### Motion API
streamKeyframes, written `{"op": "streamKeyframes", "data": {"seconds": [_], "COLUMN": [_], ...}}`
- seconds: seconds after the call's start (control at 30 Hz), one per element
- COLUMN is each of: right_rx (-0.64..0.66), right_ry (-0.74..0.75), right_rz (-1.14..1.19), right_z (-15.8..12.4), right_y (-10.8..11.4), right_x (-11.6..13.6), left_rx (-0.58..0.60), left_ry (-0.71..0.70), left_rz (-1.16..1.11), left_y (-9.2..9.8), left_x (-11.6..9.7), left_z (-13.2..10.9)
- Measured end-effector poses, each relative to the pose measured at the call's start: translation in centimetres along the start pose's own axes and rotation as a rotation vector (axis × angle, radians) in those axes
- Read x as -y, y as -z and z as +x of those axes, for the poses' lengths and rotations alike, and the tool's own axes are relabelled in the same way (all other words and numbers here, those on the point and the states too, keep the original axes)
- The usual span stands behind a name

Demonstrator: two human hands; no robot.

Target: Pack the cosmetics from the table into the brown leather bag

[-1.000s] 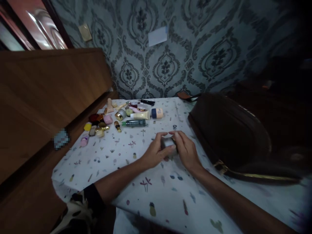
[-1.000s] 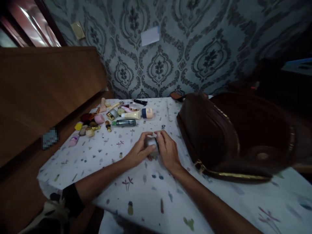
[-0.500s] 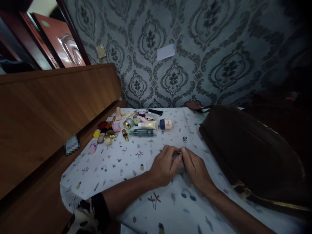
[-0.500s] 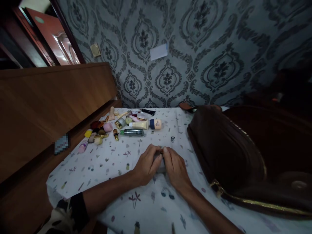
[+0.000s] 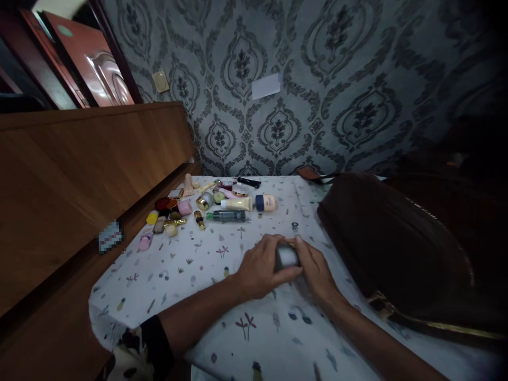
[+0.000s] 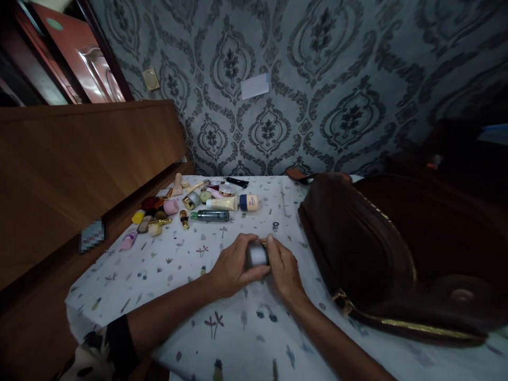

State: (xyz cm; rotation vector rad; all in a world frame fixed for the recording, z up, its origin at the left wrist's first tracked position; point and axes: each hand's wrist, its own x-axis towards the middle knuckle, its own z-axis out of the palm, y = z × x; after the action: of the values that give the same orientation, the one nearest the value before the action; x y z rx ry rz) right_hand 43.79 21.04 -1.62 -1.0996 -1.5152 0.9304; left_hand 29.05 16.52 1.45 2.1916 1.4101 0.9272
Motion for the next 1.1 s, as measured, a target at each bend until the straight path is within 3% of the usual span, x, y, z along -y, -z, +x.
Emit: {"op": "streamKeyframes", "data": {"seconds": [0.1,0.3,0.5,0.73,0.93,1.1], "right_rx": [-0.028,-0.049,-0.018,0.052,0.12,0.195], "right_ry": [-0.02,0.016,-0.007,-0.267,-0.445,-0.36], "right_rz": [0.047,0.025,0.047,0.22,0.444,0.494], "right_z": [0.0,-0.3,-0.2,0.0,0.2,-0.1], "right_y": [0.0,-0.2,-0.1,0.0,-0.5,-0.6], "right_x": [0.2,0.7,0.9,0.9,0.8,1.3], "left_rx": [0.024,0.002,-0.024,-0.047,-0.024,0.067], "left_ry": [0.102,-0.007,-0.057,-0.126,0.015,0.165], "left_rz": [-0.081,-0.138,-0.045,0.044,0.112,0.092], "left_y": [0.0,-0.3,-0.4,-0.6,-0.2,0.5], "left_x": [0.4,1.2,1.2,1.7,1.2,0.6], "left_z": [0.0,-0.1,-0.2,-0.2,-0.1,0.0]}}
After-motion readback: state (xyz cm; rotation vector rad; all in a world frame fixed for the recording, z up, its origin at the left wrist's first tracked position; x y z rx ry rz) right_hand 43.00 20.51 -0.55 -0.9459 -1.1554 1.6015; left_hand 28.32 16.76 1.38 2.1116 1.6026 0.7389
